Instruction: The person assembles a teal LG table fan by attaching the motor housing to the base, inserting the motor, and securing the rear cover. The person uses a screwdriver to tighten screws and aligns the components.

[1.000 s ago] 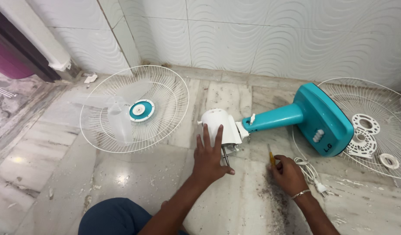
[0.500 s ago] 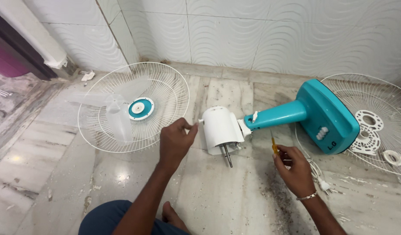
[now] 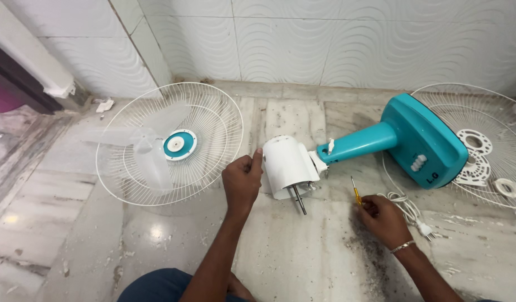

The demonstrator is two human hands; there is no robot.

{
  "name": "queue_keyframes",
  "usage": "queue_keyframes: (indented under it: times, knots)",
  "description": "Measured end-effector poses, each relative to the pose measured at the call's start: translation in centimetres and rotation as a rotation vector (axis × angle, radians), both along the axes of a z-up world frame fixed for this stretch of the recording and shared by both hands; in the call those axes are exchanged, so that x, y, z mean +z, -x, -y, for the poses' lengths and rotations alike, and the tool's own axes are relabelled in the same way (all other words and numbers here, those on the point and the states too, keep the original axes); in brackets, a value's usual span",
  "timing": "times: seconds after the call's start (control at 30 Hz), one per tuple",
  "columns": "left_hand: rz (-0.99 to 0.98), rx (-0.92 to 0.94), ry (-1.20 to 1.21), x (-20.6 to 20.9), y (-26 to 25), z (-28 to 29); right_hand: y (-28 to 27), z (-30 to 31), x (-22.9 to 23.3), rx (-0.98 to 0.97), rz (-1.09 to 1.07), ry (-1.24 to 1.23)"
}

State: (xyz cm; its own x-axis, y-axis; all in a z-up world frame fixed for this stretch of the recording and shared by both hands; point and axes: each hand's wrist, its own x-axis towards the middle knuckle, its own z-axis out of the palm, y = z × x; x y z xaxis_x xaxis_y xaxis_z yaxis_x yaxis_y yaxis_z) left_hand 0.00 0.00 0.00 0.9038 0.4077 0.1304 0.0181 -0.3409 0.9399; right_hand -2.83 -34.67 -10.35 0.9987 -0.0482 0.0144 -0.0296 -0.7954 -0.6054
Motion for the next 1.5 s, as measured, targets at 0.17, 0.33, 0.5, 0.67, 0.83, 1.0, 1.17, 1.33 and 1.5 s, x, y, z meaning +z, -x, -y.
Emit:
queue_keyframes:
  times: [0.17, 0.33, 0.5, 0.67, 0.83, 1.0, 1.17, 1.33, 1.5]
  knots:
    - [0.006, -0.054, 0.122, -0.3, 0.0, -0.1, 0.3, -0.3, 0.6, -0.028, 0.063, 0.074]
    - [0.038, -0.093, -0.032, -0.9, 0.0, 0.3, 0.8, 0.4, 3.4, -0.008, 0.329, 0.011]
    - [0.351, -0.346, -0.619, -1.6, 1.4, 2.3, 0.1, 1.6, 3.8, -0.116, 0.203, -0.072]
    - [0.24, -0.592, -0.794, -2.1, 3.6, 4.6, 0.3, -0.1, 1.8, -0.021, -0.152, 0.007]
    - [0.328, -0.546, -0.89, -3.1, 3.9, 5.0, 0.6, -0.7, 3.2, 0.084, -0.243, 0.179]
    - [0.357, -0.527, -0.831, -4.0, 3.5, 5.3, 1.4, 2.9, 6.6, 0.017, -0.183, 0.2]
    - [0.336, -0.523, -0.849, -4.1, 3.5, 5.3, 1.7, 10.7, 8.0, -0.084, -0.276, 0.399]
    - [0.337, -0.519, -0.874, -3.9, 3.5, 5.3, 2.6, 18.3, 3.6, -0.328, -0.642, 0.646]
    - [0.302, -0.546, -0.896, -3.7, 3.5, 5.3, 1.6, 22.4, -1.4, -0.443, -0.714, 0.541]
